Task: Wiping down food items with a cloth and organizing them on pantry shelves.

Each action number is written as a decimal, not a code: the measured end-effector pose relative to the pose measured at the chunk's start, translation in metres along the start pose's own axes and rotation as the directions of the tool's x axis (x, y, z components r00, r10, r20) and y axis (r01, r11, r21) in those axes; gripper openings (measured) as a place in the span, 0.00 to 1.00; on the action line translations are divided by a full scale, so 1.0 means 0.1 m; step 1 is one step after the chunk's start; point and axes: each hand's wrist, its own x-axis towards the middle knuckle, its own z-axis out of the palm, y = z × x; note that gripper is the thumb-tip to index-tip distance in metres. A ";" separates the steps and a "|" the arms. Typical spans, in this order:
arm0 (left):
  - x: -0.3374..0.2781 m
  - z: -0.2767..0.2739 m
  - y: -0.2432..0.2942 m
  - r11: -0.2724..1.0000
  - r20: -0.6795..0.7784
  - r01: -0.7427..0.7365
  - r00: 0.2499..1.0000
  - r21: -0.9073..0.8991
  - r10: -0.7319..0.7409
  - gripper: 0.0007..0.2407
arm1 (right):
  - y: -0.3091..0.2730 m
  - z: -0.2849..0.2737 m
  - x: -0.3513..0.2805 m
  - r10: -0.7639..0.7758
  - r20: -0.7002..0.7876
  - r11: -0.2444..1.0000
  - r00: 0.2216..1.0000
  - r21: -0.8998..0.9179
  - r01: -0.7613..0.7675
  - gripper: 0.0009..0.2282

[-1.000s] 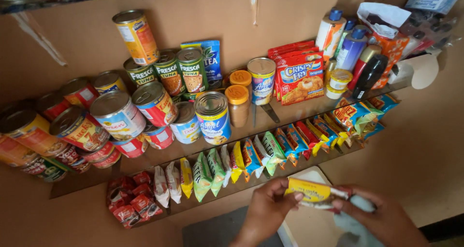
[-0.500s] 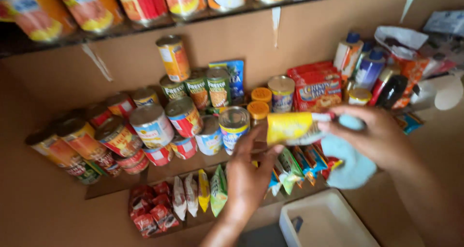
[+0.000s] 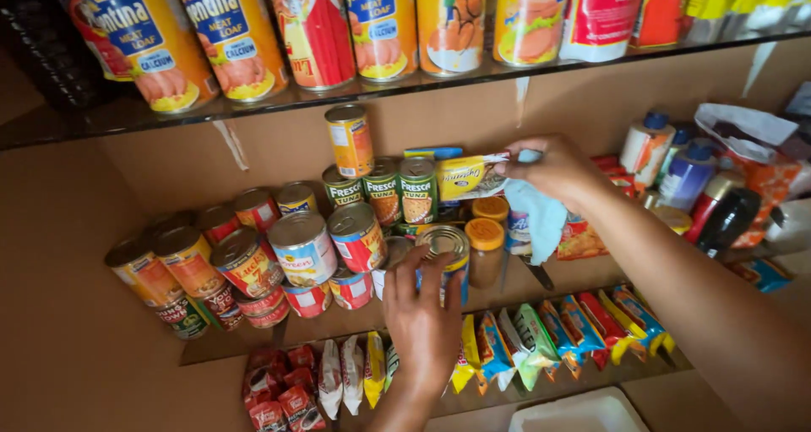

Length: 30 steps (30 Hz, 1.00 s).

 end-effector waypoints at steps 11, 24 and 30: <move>-0.04 0.04 -0.08 1.000 0.032 0.027 0.999 -0.016 -0.026 0.13 | 0.05 0.18 0.11 -0.042 0.094 0.984 0.995 -0.169 0.057 0.17; 0.14 0.01 0.01 0.994 0.132 0.058 0.990 -0.090 -0.046 0.27 | 0.07 0.17 0.17 -0.179 0.141 0.870 0.974 -0.440 0.224 0.19; 0.02 0.09 -0.03 0.990 0.150 0.085 0.986 -0.115 -0.067 0.31 | 0.03 0.24 0.09 -0.171 0.080 0.903 0.982 -0.386 0.189 0.16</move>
